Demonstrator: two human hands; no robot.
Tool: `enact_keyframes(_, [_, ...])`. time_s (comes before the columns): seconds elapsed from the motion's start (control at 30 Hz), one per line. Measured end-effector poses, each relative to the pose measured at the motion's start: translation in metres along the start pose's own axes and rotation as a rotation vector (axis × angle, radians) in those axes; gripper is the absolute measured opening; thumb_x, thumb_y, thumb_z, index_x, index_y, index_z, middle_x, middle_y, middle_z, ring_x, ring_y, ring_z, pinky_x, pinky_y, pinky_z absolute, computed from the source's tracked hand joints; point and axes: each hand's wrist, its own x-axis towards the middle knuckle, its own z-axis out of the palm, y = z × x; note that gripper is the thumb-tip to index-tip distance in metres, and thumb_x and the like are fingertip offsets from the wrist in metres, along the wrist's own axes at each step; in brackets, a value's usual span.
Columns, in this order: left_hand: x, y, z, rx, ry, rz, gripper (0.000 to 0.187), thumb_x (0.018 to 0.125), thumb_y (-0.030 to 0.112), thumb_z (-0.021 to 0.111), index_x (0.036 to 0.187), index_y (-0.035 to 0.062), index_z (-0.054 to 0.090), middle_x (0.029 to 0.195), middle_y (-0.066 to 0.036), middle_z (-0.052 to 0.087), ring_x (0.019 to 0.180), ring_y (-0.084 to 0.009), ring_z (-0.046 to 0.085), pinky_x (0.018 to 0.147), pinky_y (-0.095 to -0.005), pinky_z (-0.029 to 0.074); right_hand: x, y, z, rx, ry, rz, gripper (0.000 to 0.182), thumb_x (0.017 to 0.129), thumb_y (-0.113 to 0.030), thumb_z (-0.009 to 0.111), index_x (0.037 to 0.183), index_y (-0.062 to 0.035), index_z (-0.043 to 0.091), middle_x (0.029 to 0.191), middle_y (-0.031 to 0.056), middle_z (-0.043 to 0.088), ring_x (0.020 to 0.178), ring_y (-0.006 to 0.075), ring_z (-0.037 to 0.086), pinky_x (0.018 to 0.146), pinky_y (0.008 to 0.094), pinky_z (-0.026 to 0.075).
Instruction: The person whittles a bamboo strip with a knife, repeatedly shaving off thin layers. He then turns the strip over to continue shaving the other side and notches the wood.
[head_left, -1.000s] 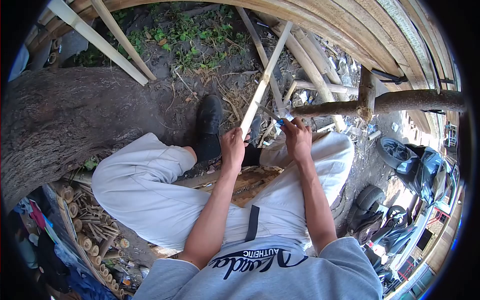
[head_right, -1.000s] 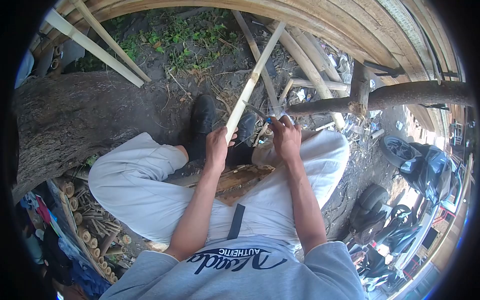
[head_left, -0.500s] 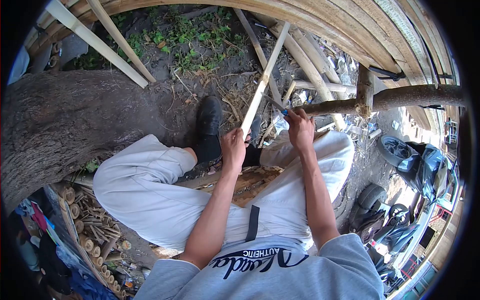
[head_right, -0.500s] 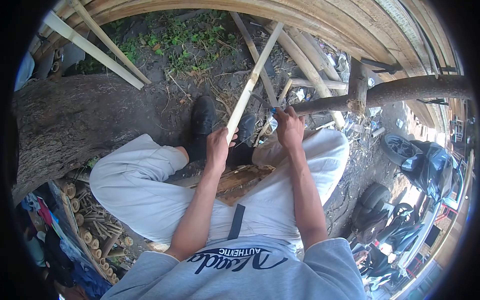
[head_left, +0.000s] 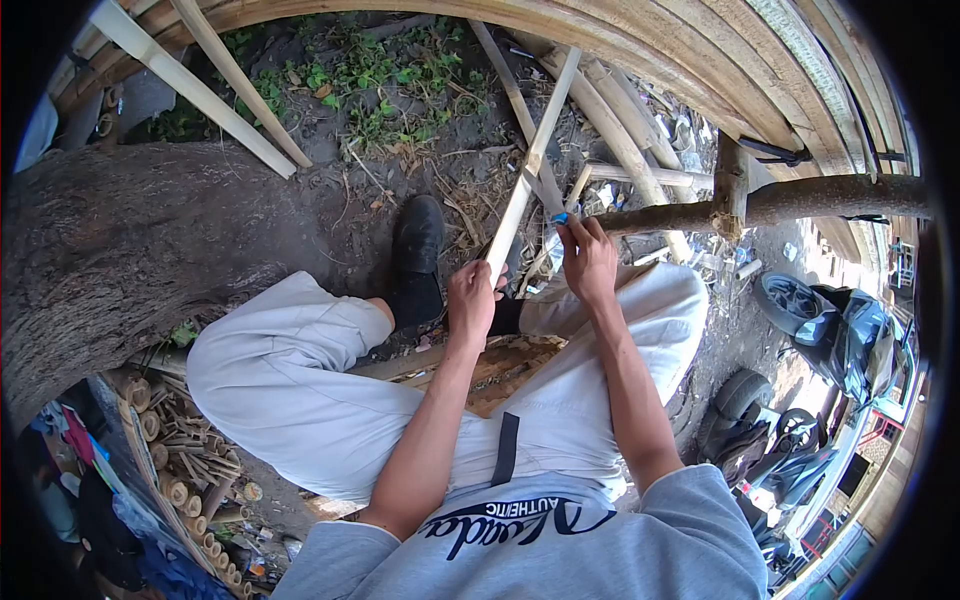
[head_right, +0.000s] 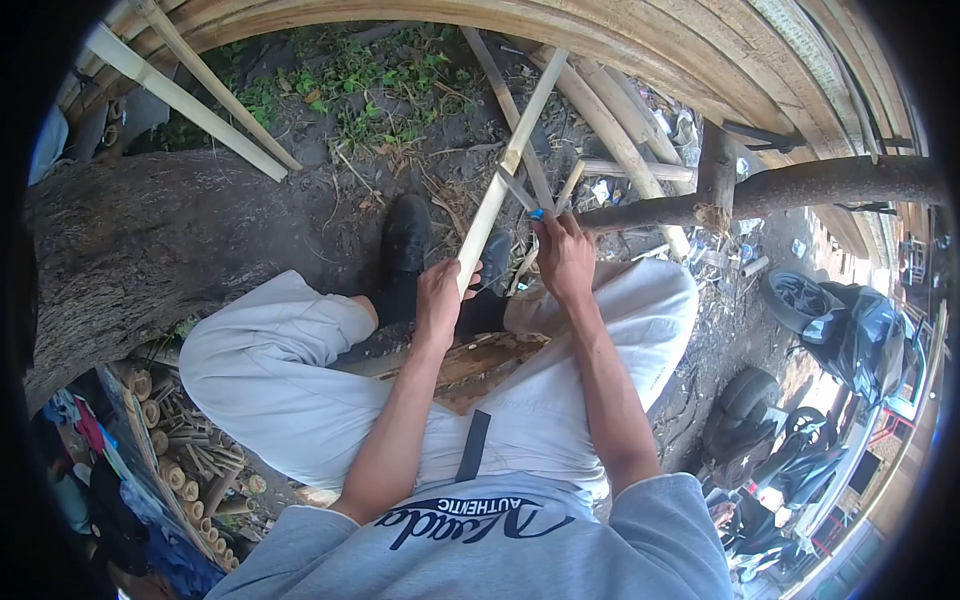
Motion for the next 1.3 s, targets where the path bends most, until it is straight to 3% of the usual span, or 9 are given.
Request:
enact_keyframes(0.17, [0.001, -0.005, -0.002, 0.004, -0.028, 0.003, 0.035, 0.097, 0.021, 0.045, 0.111, -0.0042, 0.065, 0.099, -0.012, 0.072, 0.085, -0.0142, 0.067, 0.07, -0.0269, 0.053, 0.001, 0.004, 0.001, 0.045, 0.062, 0.169, 0.023, 0.097, -0.021, 0.056, 0.103, -0.0024, 0.066, 0.085, 0.0182, 0.061, 0.077, 0.0416, 0.062, 0.068, 0.0524, 0.046])
enact_keyframes(0.37, [0.003, -0.004, -0.007, -0.2, -0.168, -0.149, 0.032, 0.097, 0.025, 0.045, 0.111, 0.0021, 0.061, 0.103, -0.011, 0.071, 0.088, -0.0118, 0.063, 0.071, -0.0258, 0.048, -0.008, 0.006, 0.012, 0.413, -0.08, 0.01, 0.032, 0.102, -0.023, 0.049, 0.126, -0.0033, 0.044, 0.098, 0.0276, 0.061, 0.084, 0.049, 0.059, 0.071, 0.0562, 0.045])
enact_keyframes(0.57, [0.005, -0.011, -0.01, -0.284, -0.252, -0.184, 0.032, 0.102, 0.028, 0.047, 0.118, 0.0023, 0.059, 0.097, -0.005, 0.067, 0.085, -0.0118, 0.06, 0.068, -0.0252, 0.045, -0.027, -0.02, -0.008, 0.267, -0.212, -0.191, 0.027, 0.101, -0.024, 0.051, 0.118, -0.0026, 0.052, 0.103, 0.0218, 0.053, 0.1, 0.0418, 0.057, 0.08, 0.0501, 0.046])
enact_keyframes(0.73, [-0.001, 0.006, -0.023, -0.276, -0.429, -0.205, 0.032, 0.102, 0.023, 0.047, 0.117, -0.0023, 0.057, 0.092, -0.006, 0.061, 0.08, -0.0148, 0.063, 0.07, -0.0316, 0.052, -0.047, -0.022, -0.026, 0.31, -0.216, -0.353, 0.02, 0.1, -0.022, 0.054, 0.099, -0.0034, 0.046, 0.079, 0.0187, 0.059, 0.069, 0.0413, 0.061, 0.057, 0.0494, 0.048])
enact_keyframes(0.83, [-0.023, 0.032, -0.013, -0.369, -0.437, -0.157, 0.028, 0.099, 0.018, 0.047, 0.117, -0.0019, 0.054, 0.093, -0.009, 0.062, 0.077, -0.018, 0.064, 0.071, -0.0331, 0.054, -0.058, -0.02, -0.044, 0.335, -0.233, -0.413, 0.023, 0.1, -0.025, 0.054, 0.098, -0.0033, 0.047, 0.076, 0.0182, 0.06, 0.066, 0.0422, 0.061, 0.056, 0.0495, 0.047])
enact_keyframes(1.0, [-0.011, 0.012, -0.031, -0.244, -0.49, -0.129, 0.026, 0.098, 0.017, 0.041, 0.115, -0.0007, 0.049, 0.097, -0.016, 0.063, 0.053, -0.0178, 0.058, 0.038, -0.0285, 0.041, -0.068, -0.035, -0.055, 0.403, -0.267, -0.413, 0.025, 0.1, -0.026, 0.054, 0.097, -0.002, 0.049, 0.084, 0.0199, 0.058, 0.072, 0.0409, 0.06, 0.06, 0.0483, 0.047])
enact_keyframes(1.1, [-0.03, 0.026, -0.031, -0.158, -0.414, -0.104, 0.027, 0.099, 0.02, 0.04, 0.114, -0.0003, 0.051, 0.094, -0.014, 0.064, 0.054, -0.0181, 0.058, 0.04, -0.0279, 0.042, -0.071, -0.042, -0.055, 0.433, -0.26, -0.433, 0.028, 0.102, -0.028, 0.049, 0.099, -0.0004, 0.048, 0.092, 0.0222, 0.056, 0.079, 0.0426, 0.059, 0.066, 0.0497, 0.045])
enact_keyframes(1.2, [-0.042, 0.033, -0.038, -0.111, -0.423, -0.069, 0.029, 0.101, 0.023, 0.04, 0.112, -0.0003, 0.053, 0.094, -0.013, 0.064, 0.057, -0.0182, 0.06, 0.045, -0.0293, 0.046, -0.069, -0.042, -0.06, 0.536, -0.337, -0.13, 0.035, 0.105, -0.034, 0.041, 0.099, -0.0006, 0.046, 0.077, 0.0253, 0.056, 0.075, 0.0472, 0.057, 0.067, 0.0533, 0.044])
enact_keyframes(1.3, [-0.058, 0.035, -0.039, -0.206, -0.466, -0.081, 0.03, 0.102, 0.024, 0.04, 0.111, 0.0, 0.054, 0.094, -0.013, 0.064, 0.064, -0.0185, 0.062, 0.053, -0.032, 0.05, -0.073, -0.041, -0.061, 0.409, -0.358, -0.181, 0.036, 0.105, -0.036, 0.041, 0.097, -0.0016, 0.046, 0.071, 0.0265, 0.056, 0.075, 0.0468, 0.058, 0.067, 0.0533, 0.045])
